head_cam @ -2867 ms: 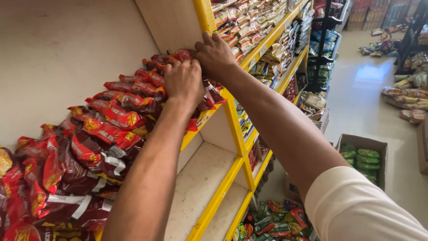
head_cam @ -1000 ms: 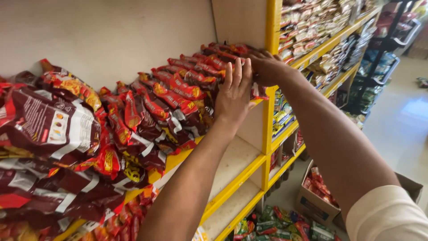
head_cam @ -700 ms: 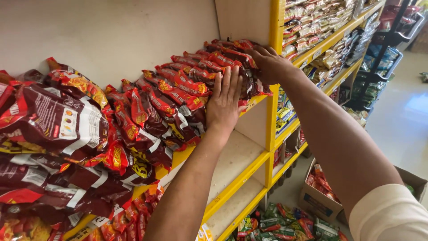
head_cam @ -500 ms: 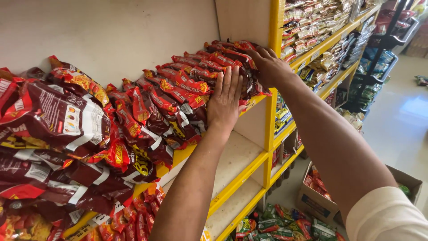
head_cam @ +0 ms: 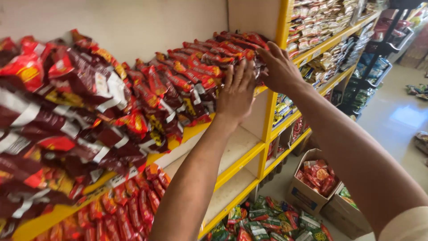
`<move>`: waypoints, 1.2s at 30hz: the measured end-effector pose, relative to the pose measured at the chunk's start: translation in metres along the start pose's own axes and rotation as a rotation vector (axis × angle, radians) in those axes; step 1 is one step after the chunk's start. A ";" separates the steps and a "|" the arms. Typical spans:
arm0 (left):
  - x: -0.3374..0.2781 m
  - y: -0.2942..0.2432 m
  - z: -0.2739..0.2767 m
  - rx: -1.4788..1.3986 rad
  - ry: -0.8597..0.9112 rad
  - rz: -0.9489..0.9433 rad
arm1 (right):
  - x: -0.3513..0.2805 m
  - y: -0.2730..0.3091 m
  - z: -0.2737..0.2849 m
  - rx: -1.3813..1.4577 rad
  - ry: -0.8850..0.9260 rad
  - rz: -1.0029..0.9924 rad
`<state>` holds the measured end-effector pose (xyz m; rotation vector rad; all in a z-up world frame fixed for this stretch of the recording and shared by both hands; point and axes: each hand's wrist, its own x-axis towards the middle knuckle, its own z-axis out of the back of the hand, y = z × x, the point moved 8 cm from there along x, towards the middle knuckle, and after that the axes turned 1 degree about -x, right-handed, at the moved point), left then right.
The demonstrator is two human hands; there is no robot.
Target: Stocking instant noodle packets from a pile on the floor onto yellow shelves.
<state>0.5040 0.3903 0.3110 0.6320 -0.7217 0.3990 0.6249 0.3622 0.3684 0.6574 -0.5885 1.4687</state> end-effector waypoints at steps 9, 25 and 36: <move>-0.159 0.004 0.117 -0.354 -0.169 -0.038 | -0.045 0.083 0.020 -0.002 -0.070 0.226; -0.653 -0.063 0.148 -0.685 0.049 0.862 | -0.241 0.378 -0.082 0.373 0.262 0.371; -1.011 -0.289 0.213 -0.721 0.773 1.748 | -0.406 0.586 -0.196 0.665 0.623 0.370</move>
